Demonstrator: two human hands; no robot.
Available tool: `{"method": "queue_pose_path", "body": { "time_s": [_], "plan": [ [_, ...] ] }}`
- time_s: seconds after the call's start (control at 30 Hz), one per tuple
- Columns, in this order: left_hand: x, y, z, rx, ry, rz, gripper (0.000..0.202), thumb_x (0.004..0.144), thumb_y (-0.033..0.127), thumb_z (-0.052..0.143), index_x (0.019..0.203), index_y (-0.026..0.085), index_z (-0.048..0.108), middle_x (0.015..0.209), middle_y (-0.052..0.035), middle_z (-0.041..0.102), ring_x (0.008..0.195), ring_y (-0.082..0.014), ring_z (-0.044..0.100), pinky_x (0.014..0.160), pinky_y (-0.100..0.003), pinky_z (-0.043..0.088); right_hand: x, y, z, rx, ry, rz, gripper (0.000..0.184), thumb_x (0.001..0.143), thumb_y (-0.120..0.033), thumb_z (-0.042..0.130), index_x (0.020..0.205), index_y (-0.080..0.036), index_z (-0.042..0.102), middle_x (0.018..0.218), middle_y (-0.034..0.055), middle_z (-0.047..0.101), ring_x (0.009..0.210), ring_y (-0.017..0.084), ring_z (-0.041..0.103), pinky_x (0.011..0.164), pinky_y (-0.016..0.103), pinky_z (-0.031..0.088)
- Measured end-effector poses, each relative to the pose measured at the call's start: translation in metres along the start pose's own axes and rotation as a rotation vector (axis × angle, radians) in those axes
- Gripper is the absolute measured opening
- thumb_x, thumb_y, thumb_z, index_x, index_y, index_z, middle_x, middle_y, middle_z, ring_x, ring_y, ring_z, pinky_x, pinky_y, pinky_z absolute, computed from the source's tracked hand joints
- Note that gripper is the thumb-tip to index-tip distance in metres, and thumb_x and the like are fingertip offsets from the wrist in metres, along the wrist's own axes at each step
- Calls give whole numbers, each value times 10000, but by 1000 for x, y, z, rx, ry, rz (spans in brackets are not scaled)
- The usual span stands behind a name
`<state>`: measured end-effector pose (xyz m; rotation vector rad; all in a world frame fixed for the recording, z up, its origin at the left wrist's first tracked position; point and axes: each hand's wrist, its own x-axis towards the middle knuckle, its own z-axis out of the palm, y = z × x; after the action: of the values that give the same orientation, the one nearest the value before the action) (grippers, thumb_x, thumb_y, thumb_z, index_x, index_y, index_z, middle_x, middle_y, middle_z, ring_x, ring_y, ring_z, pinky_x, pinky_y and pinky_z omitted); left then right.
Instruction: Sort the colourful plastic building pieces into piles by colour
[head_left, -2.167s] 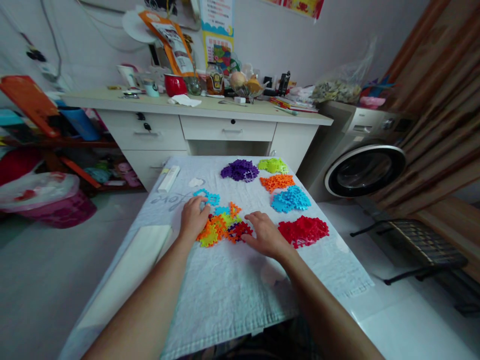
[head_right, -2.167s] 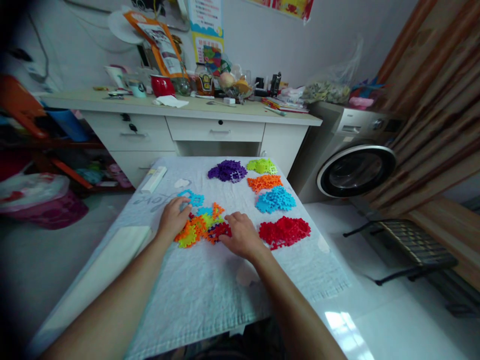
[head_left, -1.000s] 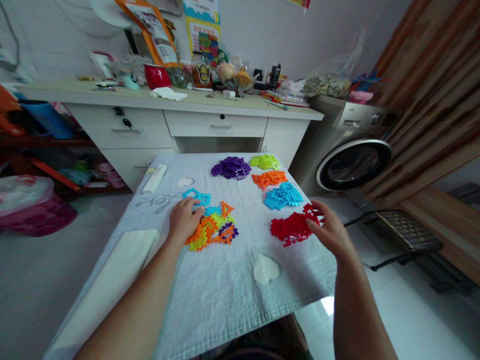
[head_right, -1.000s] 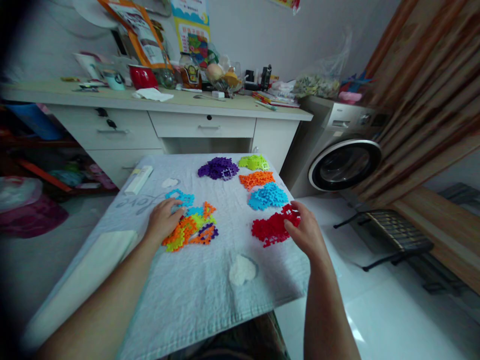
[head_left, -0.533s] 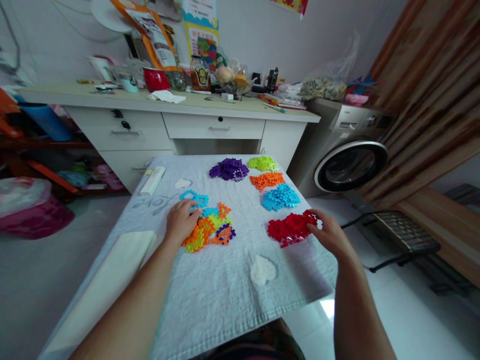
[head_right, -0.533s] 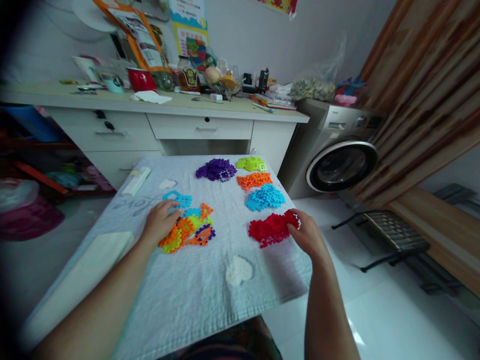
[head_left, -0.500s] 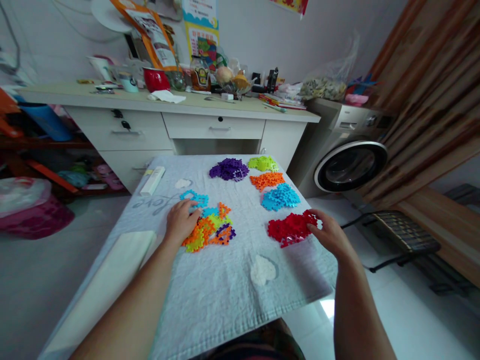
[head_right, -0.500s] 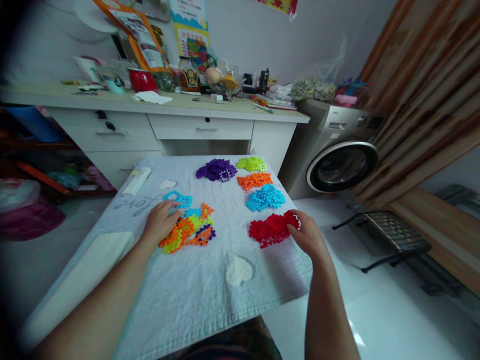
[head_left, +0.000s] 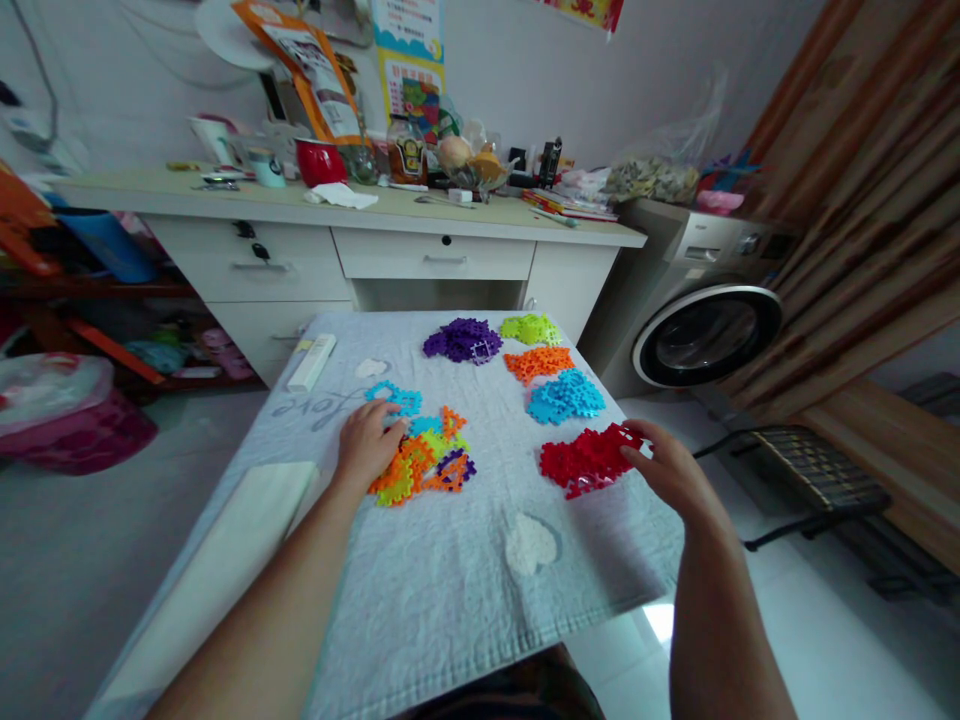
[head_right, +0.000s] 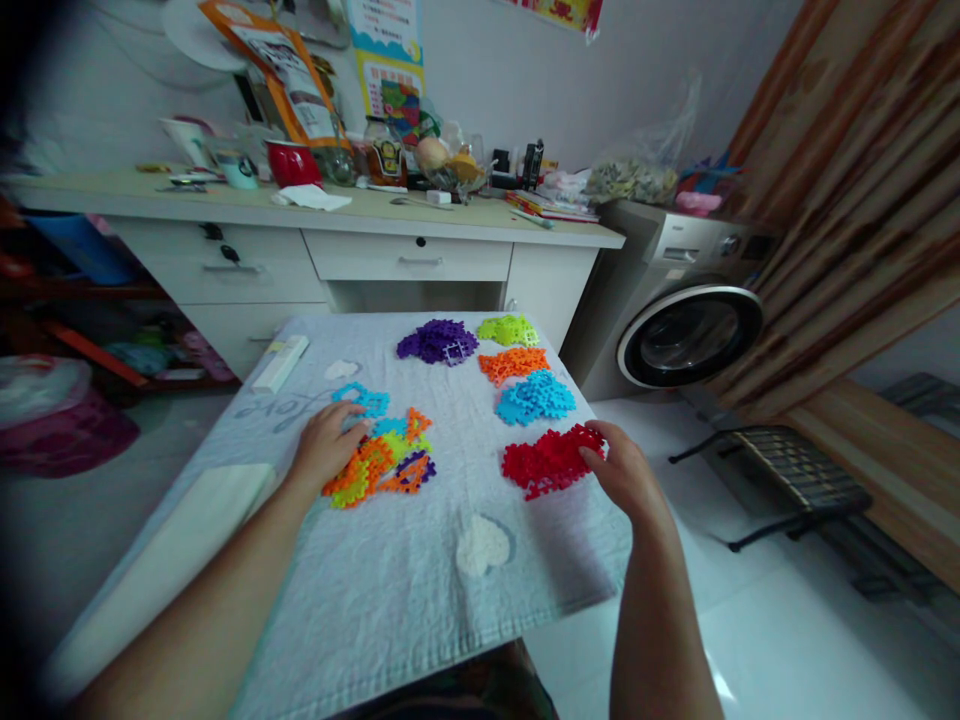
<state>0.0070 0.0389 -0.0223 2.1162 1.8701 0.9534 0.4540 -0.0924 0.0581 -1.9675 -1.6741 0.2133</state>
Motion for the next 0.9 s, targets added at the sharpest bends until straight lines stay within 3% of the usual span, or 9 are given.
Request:
{"method": "queue_pose_path", "body": {
  "time_s": [0.2,0.4,0.7,0.8,0.9],
  "plan": [
    [0,-2,1,2,-1,15,362,843,422,493,1047,185,675,1201,-125,652,1180,-302,577,1063,-442,417,-5,2,-2,8,-18,22,436,808,-398,568,1175,-186,666,1141,132,700,768,220,665,748,384,535],
    [0,0,0,8,-3,13,359,840,415,494,1043,182,675,1184,-127,655,1166,-310,585,1058,-457,425,-4,3,-1,52,13,12,412,828,-368,532,1175,-185,658,1166,127,687,1058,272,642,898,414,507],
    [0,3,-2,29,-12,1,344,837,404,490,1034,196,681,1189,-106,656,1158,-294,592,1060,-449,429,2,26,10,40,117,250,439,757,-216,436,1110,-145,687,1105,140,694,1072,267,629,976,438,470],
    [0,3,-2,23,-9,-1,342,834,403,496,1041,197,675,1202,-107,654,1167,-293,588,1064,-447,425,-2,10,10,84,172,224,433,790,-272,450,1138,-146,674,1122,140,691,1042,270,636,963,448,473],
    [0,3,-2,8,-19,-1,353,836,409,500,1053,190,673,1223,-115,648,1188,-296,577,1068,-445,420,-5,-30,16,149,206,136,409,822,-325,481,1144,-154,665,1117,135,691,1018,263,645,946,438,483]
  ]
}}
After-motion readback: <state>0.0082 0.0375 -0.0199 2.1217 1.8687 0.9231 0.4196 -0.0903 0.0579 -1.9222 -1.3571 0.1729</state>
